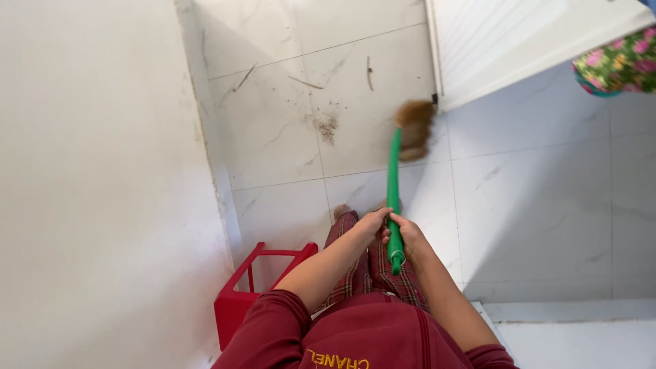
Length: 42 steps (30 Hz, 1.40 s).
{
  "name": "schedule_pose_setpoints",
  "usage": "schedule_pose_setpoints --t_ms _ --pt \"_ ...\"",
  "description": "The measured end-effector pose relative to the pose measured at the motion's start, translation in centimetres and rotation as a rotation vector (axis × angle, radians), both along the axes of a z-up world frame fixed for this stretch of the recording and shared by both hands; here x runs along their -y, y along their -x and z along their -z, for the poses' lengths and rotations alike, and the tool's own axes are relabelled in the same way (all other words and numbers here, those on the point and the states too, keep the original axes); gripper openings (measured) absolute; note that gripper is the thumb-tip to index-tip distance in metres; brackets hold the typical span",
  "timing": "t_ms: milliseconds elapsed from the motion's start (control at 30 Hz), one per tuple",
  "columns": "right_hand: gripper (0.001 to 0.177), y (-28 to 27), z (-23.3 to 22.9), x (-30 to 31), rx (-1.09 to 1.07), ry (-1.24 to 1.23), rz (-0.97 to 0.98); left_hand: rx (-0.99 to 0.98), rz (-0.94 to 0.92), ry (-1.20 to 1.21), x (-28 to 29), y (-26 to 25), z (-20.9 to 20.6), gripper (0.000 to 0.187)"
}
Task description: Sweeping a tiled floor in a bedroom using a broom.
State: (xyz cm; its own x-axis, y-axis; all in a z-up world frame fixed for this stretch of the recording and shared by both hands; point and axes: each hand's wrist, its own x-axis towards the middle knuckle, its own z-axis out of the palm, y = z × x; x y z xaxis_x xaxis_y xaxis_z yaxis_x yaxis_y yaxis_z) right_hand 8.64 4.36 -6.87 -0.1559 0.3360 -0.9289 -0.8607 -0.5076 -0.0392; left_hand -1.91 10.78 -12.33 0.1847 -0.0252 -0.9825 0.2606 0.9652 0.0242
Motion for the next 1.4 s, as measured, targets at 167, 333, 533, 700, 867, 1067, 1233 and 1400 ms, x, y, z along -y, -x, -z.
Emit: schedule_pose_setpoints --t_ms 167,333,533,700,867,1067,1233,1400 --pt "0.026 -3.4 -2.0 -1.8 -0.05 -0.176 -0.021 0.138 -0.111 -0.211 -1.7 -2.1 1.5 0.039" --pt "0.026 -6.6 -10.0 -1.1 0.088 -0.228 -0.095 0.103 0.028 -0.173 -3.4 -6.7 -9.9 0.044" --pt "0.03 -6.9 -11.5 -0.9 0.316 -0.05 -0.153 0.373 -0.127 -0.03 -2.3 -10.9 -3.1 0.036" --pt "0.026 -5.6 -1.6 -8.3 0.132 0.02 -0.059 0.155 0.019 -0.061 -9.9 -8.3 0.2 0.045" --pt "0.025 -4.4 -2.4 -19.0 0.057 -0.093 -0.206 0.146 -0.093 -0.065 -19.8 -5.2 2.5 0.047" --pt "0.029 -8.3 -9.0 -21.0 0.147 -0.146 -0.231 0.318 -0.338 -0.075 -21.7 -9.1 -0.2 0.045" --pt "0.03 -9.2 -7.8 -23.4 0.335 -0.06 -0.25 0.388 -0.409 0.038 -23.6 -12.2 -1.1 0.034" --pt "0.024 -7.1 -2.5 -30.9 0.307 -0.016 -0.21 0.34 -0.078 -0.083 -28.7 -9.8 6.7 0.038"
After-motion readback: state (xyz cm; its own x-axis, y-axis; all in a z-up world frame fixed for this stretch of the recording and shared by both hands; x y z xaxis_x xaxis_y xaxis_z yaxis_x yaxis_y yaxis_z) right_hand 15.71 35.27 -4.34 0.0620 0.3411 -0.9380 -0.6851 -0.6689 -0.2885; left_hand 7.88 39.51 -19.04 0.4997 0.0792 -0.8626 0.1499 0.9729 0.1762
